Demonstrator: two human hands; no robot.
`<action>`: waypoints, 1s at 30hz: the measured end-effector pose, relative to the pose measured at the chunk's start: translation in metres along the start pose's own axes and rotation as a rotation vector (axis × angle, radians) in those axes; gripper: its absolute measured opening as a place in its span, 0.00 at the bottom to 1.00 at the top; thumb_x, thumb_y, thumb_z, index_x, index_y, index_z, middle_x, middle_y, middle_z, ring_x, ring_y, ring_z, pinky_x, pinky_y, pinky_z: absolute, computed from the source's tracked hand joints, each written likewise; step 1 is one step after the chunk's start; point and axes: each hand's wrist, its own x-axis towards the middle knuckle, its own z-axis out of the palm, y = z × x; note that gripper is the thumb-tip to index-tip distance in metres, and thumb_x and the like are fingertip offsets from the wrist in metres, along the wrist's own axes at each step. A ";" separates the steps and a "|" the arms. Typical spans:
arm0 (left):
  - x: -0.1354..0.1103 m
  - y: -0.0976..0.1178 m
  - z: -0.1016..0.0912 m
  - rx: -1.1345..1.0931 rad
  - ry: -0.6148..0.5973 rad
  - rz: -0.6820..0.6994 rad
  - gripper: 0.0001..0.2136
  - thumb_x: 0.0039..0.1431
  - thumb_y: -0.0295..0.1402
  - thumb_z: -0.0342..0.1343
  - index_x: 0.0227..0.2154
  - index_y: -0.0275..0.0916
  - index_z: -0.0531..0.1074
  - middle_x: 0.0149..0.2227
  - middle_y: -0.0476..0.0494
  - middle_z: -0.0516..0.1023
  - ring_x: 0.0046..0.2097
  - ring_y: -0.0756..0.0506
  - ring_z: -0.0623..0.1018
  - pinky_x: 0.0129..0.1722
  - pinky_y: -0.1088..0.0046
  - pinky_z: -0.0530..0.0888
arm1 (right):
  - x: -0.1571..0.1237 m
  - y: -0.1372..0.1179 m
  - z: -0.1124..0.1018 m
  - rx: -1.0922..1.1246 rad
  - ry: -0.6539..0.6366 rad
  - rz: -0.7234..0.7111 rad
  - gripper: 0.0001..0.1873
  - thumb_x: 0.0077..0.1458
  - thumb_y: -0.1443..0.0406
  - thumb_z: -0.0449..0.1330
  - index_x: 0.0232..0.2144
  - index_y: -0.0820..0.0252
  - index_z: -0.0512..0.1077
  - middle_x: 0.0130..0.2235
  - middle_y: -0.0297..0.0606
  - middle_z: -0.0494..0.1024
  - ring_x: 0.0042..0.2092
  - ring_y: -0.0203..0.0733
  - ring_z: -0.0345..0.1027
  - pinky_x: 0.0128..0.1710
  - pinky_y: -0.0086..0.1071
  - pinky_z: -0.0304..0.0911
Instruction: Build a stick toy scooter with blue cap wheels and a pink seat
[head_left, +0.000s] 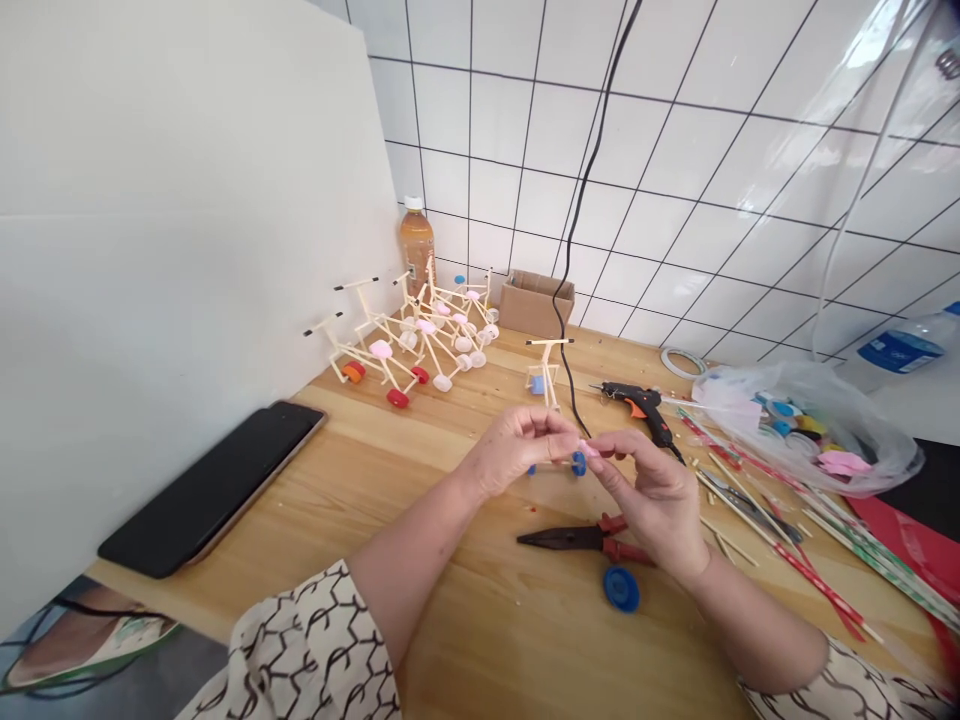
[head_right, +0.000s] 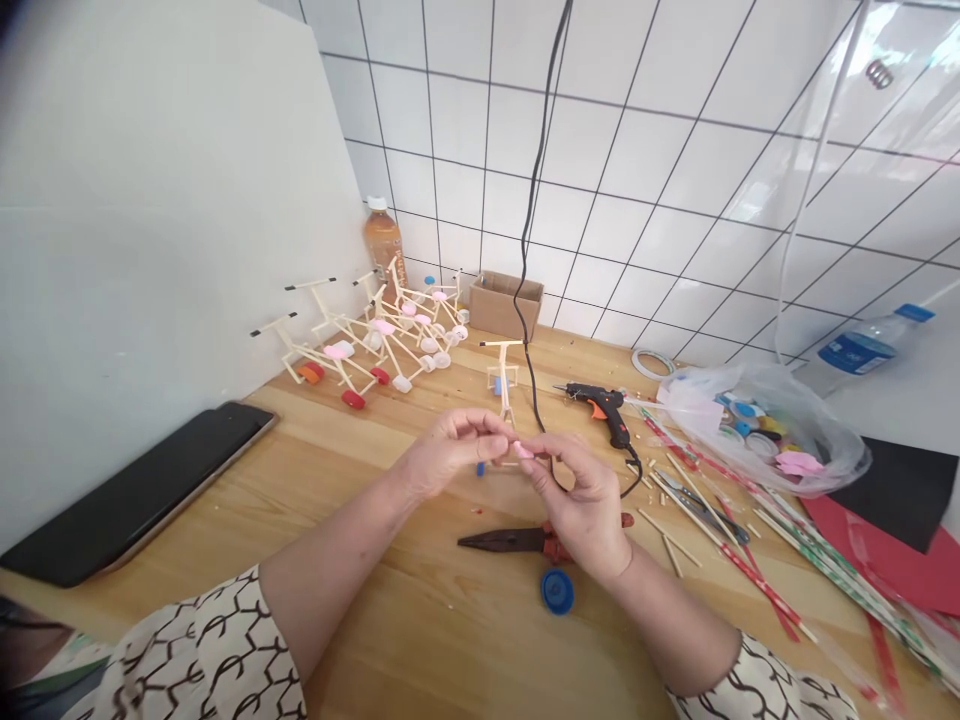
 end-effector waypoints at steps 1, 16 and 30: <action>0.001 0.001 -0.003 0.042 0.078 0.054 0.10 0.47 0.36 0.62 0.27 0.32 0.74 0.25 0.48 0.75 0.26 0.54 0.71 0.30 0.77 0.68 | 0.002 0.002 0.001 -0.004 0.037 0.059 0.04 0.51 0.65 0.61 0.33 0.55 0.74 0.31 0.35 0.76 0.33 0.40 0.67 0.36 0.36 0.62; 0.035 -0.028 -0.032 0.501 0.350 0.106 0.08 0.46 0.23 0.57 0.32 0.32 0.76 0.31 0.42 0.79 0.33 0.48 0.75 0.38 0.71 0.72 | 0.040 0.027 0.026 0.028 0.119 0.216 0.10 0.48 0.60 0.63 0.30 0.59 0.76 0.30 0.38 0.79 0.30 0.39 0.67 0.32 0.34 0.62; 0.046 -0.036 -0.039 0.526 0.136 0.175 0.09 0.48 0.25 0.58 0.33 0.36 0.79 0.28 0.47 0.76 0.31 0.50 0.73 0.32 0.77 0.69 | 0.044 0.030 0.028 -0.252 0.074 -0.103 0.06 0.53 0.63 0.58 0.32 0.52 0.76 0.31 0.37 0.79 0.34 0.44 0.70 0.38 0.39 0.63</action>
